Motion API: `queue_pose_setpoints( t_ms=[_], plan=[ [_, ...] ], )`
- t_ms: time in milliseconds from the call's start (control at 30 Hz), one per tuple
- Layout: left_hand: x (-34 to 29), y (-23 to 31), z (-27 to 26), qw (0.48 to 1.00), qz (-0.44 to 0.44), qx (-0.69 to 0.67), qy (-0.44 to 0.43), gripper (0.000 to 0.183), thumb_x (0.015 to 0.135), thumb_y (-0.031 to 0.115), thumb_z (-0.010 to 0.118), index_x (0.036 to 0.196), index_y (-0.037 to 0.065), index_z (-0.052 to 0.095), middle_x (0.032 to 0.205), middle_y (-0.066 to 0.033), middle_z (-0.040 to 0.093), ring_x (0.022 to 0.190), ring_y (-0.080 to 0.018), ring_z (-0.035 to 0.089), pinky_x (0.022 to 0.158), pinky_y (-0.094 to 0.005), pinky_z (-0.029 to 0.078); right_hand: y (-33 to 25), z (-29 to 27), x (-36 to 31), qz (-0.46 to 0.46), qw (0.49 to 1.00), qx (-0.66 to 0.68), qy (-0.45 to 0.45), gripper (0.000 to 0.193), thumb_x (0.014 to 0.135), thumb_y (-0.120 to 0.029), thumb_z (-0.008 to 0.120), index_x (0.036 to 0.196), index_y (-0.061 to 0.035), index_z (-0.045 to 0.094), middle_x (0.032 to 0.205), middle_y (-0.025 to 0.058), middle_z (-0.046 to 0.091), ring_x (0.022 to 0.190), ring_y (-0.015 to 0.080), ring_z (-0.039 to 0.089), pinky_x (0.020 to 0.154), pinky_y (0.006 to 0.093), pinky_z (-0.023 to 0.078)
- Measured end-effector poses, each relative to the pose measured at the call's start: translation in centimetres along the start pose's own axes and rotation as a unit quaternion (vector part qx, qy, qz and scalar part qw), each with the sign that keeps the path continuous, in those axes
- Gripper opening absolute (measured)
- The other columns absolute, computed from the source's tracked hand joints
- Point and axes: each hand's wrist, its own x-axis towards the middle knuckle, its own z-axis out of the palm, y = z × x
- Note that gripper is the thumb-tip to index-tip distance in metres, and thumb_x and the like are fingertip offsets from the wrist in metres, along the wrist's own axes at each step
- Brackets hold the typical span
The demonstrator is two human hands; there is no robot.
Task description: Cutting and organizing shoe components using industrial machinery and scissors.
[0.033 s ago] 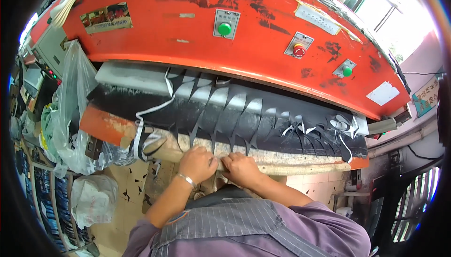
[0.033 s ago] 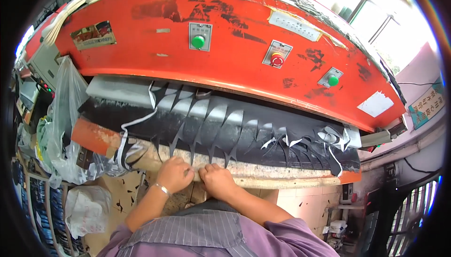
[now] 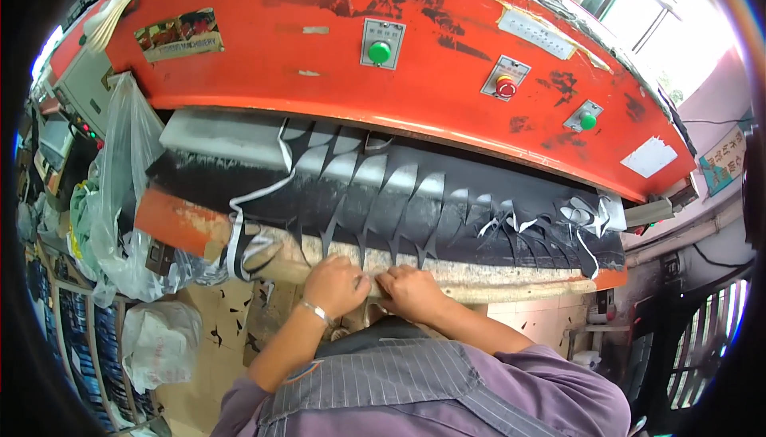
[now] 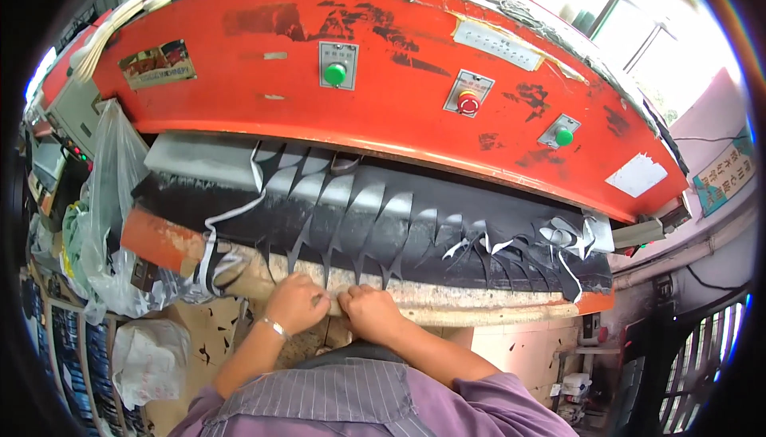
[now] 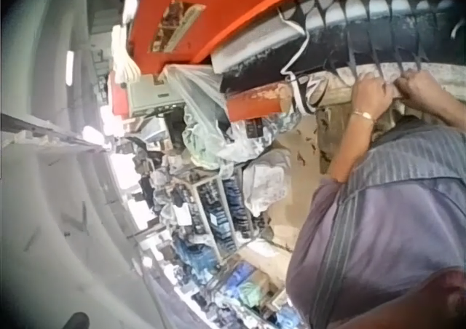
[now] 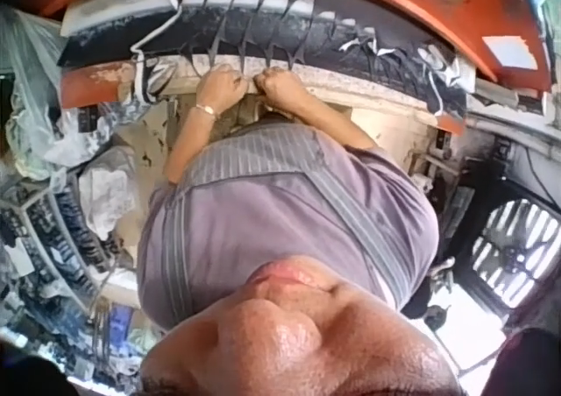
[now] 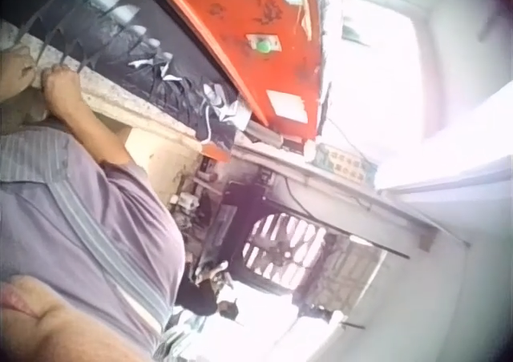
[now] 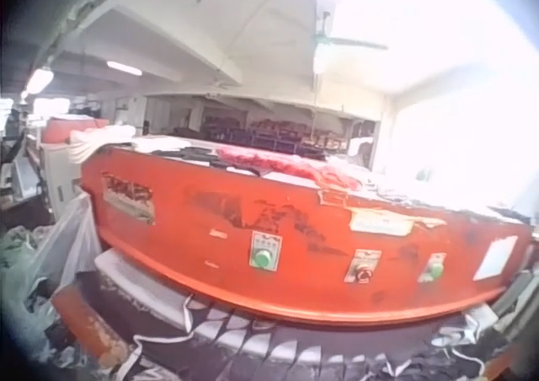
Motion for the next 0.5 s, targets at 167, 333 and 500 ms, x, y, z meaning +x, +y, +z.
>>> queue_pose_setpoints(
  t_ms=[167,333,500],
  plan=[
    [-0.7,-0.4,-2.4,0.954,-0.084,0.009,-0.288,0.017,0.077,0.022,0.061,0.07,0.008,0.069,0.08,-0.0119,0.066,0.082,-0.0303,0.061,0.077,-0.0405,0.048,0.9,-3.6,3.6,0.109,0.982,0.151,0.012,0.055,0.079,-0.052,0.062,0.106,-0.0032,0.064,0.088,0.0215,0.066,0.084,0.0407,0.063,0.076,0.0453,0.05],
    [3.4,-1.8,-1.9,0.994,0.06,0.071,0.054,0.03,0.08,0.024,0.061,0.102,0.003,0.066,0.112,-0.0143,0.062,0.11,-0.0314,0.054,0.095,-0.0427,0.039,2.3,-3.9,14.5,0.329,0.93,0.073,0.147,0.082,0.076,-0.058,0.064,0.126,0.0022,0.04,0.136,0.0371,0.029,0.124,0.0459,0.037,0.092,0.0473,0.046],
    [5.2,-3.4,-2.6,0.995,0.029,0.078,-0.052,0.026,0.082,0.022,0.059,0.099,0.004,0.067,0.11,-0.0121,0.064,0.108,-0.0315,0.056,0.094,-0.0437,0.039,5.6,-4.3,14.6,0.367,0.888,0.227,0.16,0.065,0.067,-0.033,0.068,0.117,0.0002,0.046,0.124,0.0301,0.04,0.117,0.0425,0.041,0.096,0.0455,0.042]
  ],
)
